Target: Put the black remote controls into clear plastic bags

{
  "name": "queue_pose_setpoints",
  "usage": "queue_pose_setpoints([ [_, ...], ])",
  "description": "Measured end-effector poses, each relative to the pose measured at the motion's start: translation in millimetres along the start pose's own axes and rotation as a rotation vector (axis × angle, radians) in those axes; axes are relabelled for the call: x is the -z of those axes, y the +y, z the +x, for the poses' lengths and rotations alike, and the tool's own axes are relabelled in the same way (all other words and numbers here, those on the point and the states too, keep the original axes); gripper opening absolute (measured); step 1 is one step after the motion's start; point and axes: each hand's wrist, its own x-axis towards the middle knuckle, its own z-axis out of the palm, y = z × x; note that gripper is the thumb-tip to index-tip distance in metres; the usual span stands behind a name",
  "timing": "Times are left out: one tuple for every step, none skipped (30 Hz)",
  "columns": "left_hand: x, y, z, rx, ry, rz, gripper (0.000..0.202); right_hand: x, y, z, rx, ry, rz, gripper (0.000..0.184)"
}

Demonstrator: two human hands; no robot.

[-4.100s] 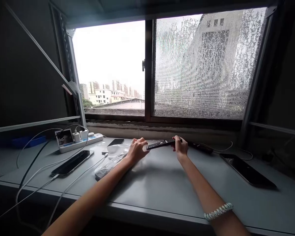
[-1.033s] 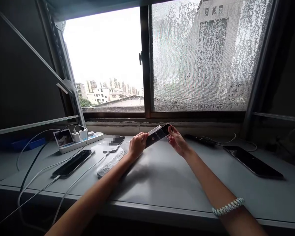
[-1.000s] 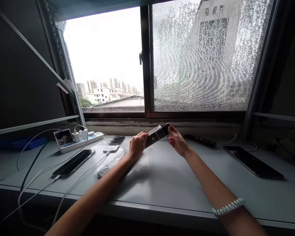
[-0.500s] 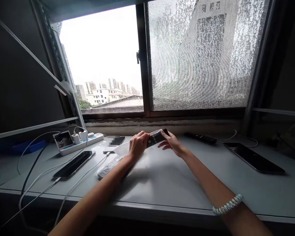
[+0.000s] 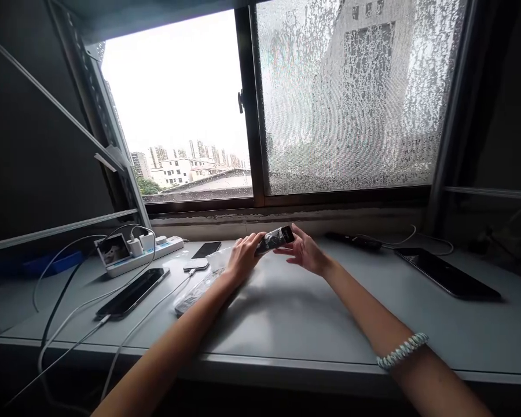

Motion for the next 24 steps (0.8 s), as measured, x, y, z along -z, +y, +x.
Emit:
queue_pose_setpoints([
  [1.1, -1, 0, 0.002, 0.009, 0.004, 0.035, 0, 0, 0, 0.004, -0.004, -0.005, 0.044],
  [2.3, -1, 0, 0.000, 0.022, 0.006, 0.037, 1, 0, 0, 0.009, 0.001, 0.002, 0.040],
  [3.5, 0, 0, -0.009, 0.038, 0.009, 0.040, 1, 1, 0, 0.016, 0.010, 0.020, 0.035],
  [4.7, 1, 0, -0.022, 0.056, 0.015, 0.042, 2, 1, 1, 0.026, 0.019, 0.047, 0.031],
  [5.8, 2, 0, -0.039, 0.074, 0.022, 0.044, 3, 1, 1, 0.039, 0.022, 0.071, 0.027],
  [6.8, 3, 0, -0.058, 0.093, 0.031, 0.046, 4, 1, 1, 0.051, 0.019, 0.089, 0.023],
  [7.6, 5, 0, -0.077, 0.109, 0.042, 0.046, 5, 1, 1, 0.063, 0.007, 0.099, 0.020],
  [8.3, 6, 0, -0.097, 0.124, 0.051, 0.045, 6, 1, 0, 0.074, -0.013, 0.104, 0.018],
  [8.8, 7, 0, -0.115, 0.137, 0.059, 0.044, 7, 1, 0, 0.083, -0.036, 0.107, 0.018],
  [9.1, 8, 0, -0.133, 0.147, 0.062, 0.043, 8, 1, -1, 0.089, -0.054, 0.107, 0.018],
  [9.3, 8, 0, -0.149, 0.157, 0.062, 0.042, 9, 1, -1, 0.092, -0.061, 0.105, 0.018],
  [9.3, 9, 0, -0.160, 0.167, 0.058, 0.042, 9, 2, -1, 0.094, -0.054, 0.103, 0.018],
  [9.3, 9, 0, -0.167, 0.176, 0.051, 0.043, 10, 3, 0, 0.093, -0.037, 0.097, 0.020],
  [9.2, 10, 0, -0.172, 0.184, 0.042, 0.044, 11, 4, 0, 0.091, -0.017, 0.087, 0.022],
  [9.1, 10, 0, -0.174, 0.191, 0.033, 0.047, 11, 6, 1, 0.090, 0.003, 0.072, 0.024],
  [9.2, 11, 0, -0.174, 0.197, 0.024, 0.049, 11, 7, 1, 0.094, 0.019, 0.052, 0.027],
  [9.3, 12, 0, -0.175, 0.201, 0.016, 0.051, 11, 8, 1, 0.101, 0.027, 0.028, 0.029],
  [9.6, 12, 0, -0.179, 0.203, 0.009, 0.052, 10, 9, 1, 0.109, 0.031, 0.001, 0.031],
  [9.9, 13, 0, -0.185, 0.202, 0.004, 0.053, 9, 9, 0, 0.116, 0.037, -0.027, 0.032],
  [10.2, 13, 0, -0.192, 0.198, 0.000, 0.054, 8, 10, 0, 0.121, 0.044, -0.056, 0.034],
  [10.6, 14, 0, -0.201, 0.191, -0.004, 0.054, 6, 10, -1, 0.122, 0.053, -0.085, 0.034],
  [10.8, 14, 0, -0.211, 0.182, -0.008, 0.054, 4, 10, -1, 0.122, 0.061, -0.115, 0.035],
  [10.8, 14, 0, -0.224, 0.171, -0.012, 0.054, 2, 10, -2, 0.120, 0.065, -0.145, 0.035],
  [10.7, 14, -1, -0.239, 0.159, -0.016, 0.053, 1, 10, -3, 0.119, 0.066, -0.176, 0.034],
])
